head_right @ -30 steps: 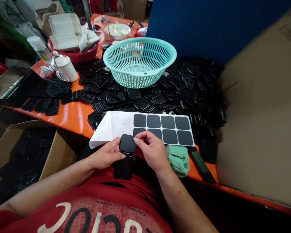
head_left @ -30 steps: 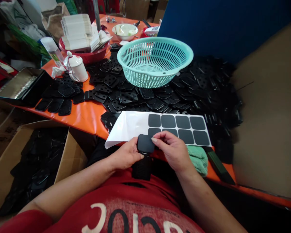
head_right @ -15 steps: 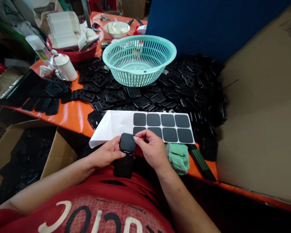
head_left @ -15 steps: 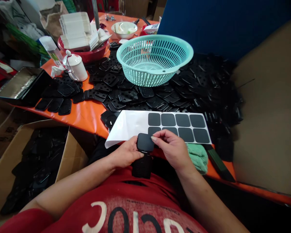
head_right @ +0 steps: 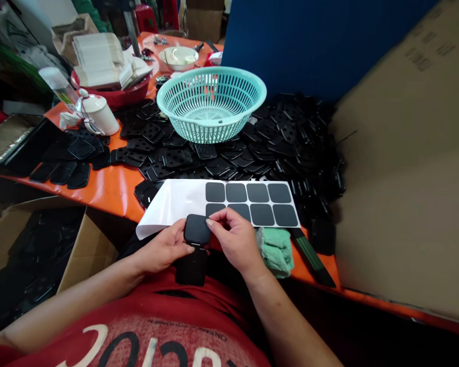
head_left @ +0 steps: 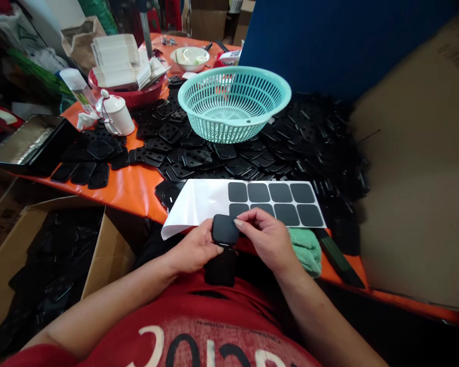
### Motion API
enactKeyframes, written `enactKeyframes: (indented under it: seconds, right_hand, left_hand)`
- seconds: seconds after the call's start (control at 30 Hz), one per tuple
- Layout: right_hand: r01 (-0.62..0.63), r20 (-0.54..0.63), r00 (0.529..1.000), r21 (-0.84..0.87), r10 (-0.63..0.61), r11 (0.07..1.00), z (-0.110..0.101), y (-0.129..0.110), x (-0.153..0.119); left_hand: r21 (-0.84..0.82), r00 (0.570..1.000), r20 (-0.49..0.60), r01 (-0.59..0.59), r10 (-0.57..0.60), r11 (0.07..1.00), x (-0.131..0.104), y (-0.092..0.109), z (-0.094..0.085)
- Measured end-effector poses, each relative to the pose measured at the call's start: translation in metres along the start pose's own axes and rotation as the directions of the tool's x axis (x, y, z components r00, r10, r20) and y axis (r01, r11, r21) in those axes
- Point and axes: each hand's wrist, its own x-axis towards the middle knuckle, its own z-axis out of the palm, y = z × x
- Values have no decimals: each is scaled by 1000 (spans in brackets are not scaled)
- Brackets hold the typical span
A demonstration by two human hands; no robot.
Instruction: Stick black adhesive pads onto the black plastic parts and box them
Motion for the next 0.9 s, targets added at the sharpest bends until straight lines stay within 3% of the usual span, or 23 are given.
enactKeyframes:
  seconds: [0.33, 0.6, 0.7, 0.77, 0.8, 0.9]
  right_hand:
    - [85, -49, 995, -114, -91, 990, -2, -9, -8]
    - [151, -54, 985, -160, -162, 975, 0, -12, -13]
    - [241, -56, 963, -253, -263, 937, 2, -13, -19]
    - [389, -20, 907, -340, -420, 856, 3, -15, -23]
    - [488, 20, 854, -375, -520, 788, 3, -17, -25]
    - [737, 176, 640, -416, -748, 533, 2, -23, -29]
  left_hand:
    - [76, 995, 42, -88, 85, 993, -7, 6, 8]
    - [84, 998, 21, -65, 63, 994, -5, 3, 5]
    - [78, 999, 0, -48, 49, 996, -4, 2, 4]
    - [83, 998, -1, -55, 55, 995, -3, 1, 4]
    - [89, 998, 2, -55, 55, 994, -4, 2, 4]
    - [120, 999, 3, -35, 35, 992, -5, 3, 6]
